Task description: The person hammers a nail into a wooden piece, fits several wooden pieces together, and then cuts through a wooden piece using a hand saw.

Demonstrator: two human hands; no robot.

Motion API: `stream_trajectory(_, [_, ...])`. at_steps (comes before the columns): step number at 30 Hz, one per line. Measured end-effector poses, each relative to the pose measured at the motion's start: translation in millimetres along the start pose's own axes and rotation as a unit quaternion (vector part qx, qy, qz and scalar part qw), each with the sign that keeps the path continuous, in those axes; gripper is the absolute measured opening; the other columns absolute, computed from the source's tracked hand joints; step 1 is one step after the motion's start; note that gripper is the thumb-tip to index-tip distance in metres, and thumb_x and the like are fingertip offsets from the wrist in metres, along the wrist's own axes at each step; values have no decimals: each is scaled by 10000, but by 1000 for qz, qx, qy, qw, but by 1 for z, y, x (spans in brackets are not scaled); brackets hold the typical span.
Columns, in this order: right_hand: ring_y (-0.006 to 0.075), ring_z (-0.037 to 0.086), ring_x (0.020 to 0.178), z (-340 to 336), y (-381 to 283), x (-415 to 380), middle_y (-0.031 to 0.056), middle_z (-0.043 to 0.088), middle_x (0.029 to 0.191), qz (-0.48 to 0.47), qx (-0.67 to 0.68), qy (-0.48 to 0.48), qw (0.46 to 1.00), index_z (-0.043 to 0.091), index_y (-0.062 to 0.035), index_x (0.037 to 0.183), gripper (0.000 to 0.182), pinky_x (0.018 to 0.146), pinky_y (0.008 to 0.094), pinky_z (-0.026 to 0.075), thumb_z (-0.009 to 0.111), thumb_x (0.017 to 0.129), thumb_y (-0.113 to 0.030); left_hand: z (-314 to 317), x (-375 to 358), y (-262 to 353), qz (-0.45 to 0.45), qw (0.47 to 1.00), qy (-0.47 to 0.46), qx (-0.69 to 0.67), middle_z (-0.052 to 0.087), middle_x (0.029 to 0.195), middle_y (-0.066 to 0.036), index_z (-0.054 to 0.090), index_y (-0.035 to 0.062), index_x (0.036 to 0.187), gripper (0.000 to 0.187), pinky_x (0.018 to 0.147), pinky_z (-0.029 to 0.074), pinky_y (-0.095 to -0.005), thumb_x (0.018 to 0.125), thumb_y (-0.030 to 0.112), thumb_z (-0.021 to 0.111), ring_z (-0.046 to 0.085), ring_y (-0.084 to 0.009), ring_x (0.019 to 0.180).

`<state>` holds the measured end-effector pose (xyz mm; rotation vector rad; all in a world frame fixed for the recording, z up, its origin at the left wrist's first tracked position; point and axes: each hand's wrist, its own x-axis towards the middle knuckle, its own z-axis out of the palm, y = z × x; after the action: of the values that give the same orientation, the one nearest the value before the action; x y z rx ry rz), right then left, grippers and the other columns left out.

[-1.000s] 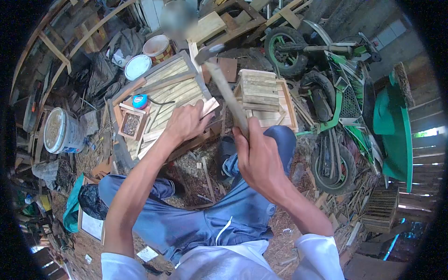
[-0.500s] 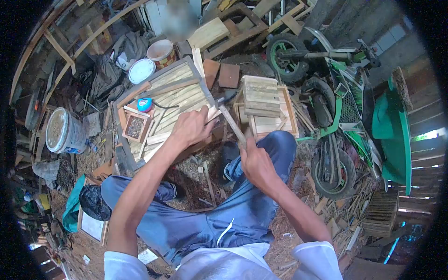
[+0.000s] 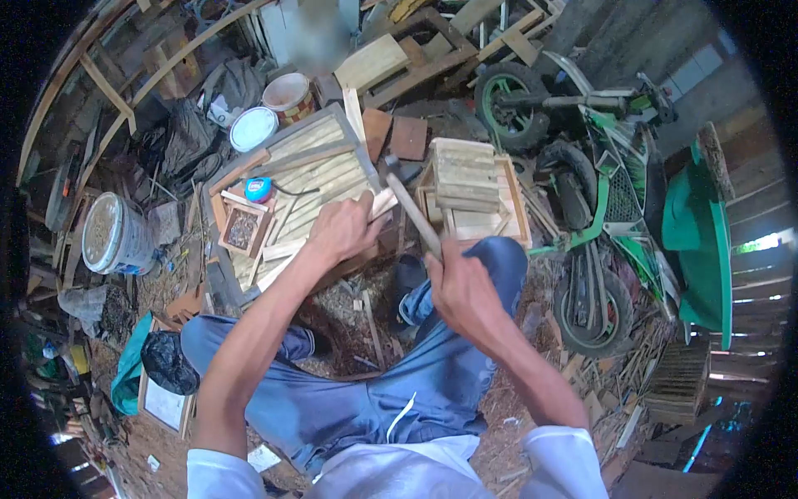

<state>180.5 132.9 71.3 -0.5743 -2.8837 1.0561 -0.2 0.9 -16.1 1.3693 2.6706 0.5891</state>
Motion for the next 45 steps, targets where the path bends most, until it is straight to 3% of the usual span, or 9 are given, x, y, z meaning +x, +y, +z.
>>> stream_trajectory(5, [523,564,659,-1,-22,-12,323,571,666,16,98,98,990,426,32,1017,222,577,580,420,491,966,-174,-2,2,2,0,1000,9,-10,639,682,-253,540,-15,922,399,600,519,-504,894,379,597,646,-431,650])
stream_trajectory(11, [530,562,683,0,6,-1,327,565,662,2,-12,3,1000,430,34,1020,230,592,583,422,489,966,-182,-8,2,3,7,1000,5,-4,637,675,-249,528,-21,944,397,595,522,-491,897,369,587,652,-409,639])
stream_trajectory(16, [524,562,674,-2,-21,-11,317,559,659,-11,96,111,989,412,21,977,191,574,577,403,500,963,-149,-1,2,-1,20,1000,20,-3,640,680,-254,530,-24,952,405,577,520,-495,897,373,588,652,-409,628])
stream_trajectory(20, [516,569,676,24,31,-2,329,567,681,-32,-63,35,997,406,37,1024,233,571,579,406,503,963,-166,1,4,0,14,1000,24,12,642,679,-255,536,-21,936,407,581,521,-498,898,380,587,653,-411,628])
stream_trajectory(24, [546,565,712,-13,-17,-10,347,581,707,23,18,7,1000,411,61,1153,311,666,629,414,481,955,-168,-3,3,1,14,1000,24,-1,639,676,-257,557,-25,924,411,584,524,-493,897,384,588,651,-422,634])
stream_trajectory(35, [524,572,805,-9,-8,-13,330,584,737,75,38,40,996,515,56,936,245,639,534,438,545,943,-187,-6,-1,2,6,1000,23,2,647,718,-259,533,-4,1056,438,637,508,-517,907,407,556,651,-434,692])
stream_trajectory(39, [262,500,539,-8,-12,-15,157,525,620,-17,125,164,978,536,29,932,221,564,394,414,579,950,-187,-40,-13,7,-19,995,-11,-99,662,858,-275,497,38,1211,466,743,496,-509,919,397,554,640,-460,810])
stream_trajectory(42, [249,518,557,-14,-31,-21,121,542,627,-43,141,179,973,544,9,920,211,579,381,429,611,931,-192,-72,-36,12,-11,963,48,-266,647,1014,-275,477,41,1281,500,803,493,-459,922,378,566,643,-424,899])
stream_trajectory(45, [280,562,858,-14,-36,-20,166,572,938,-103,110,202,968,557,5,979,258,747,383,446,719,831,-132,-83,-61,7,18,939,77,-334,622,1085,-183,498,8,1277,513,906,446,-383,923,369,585,595,-275,1025])
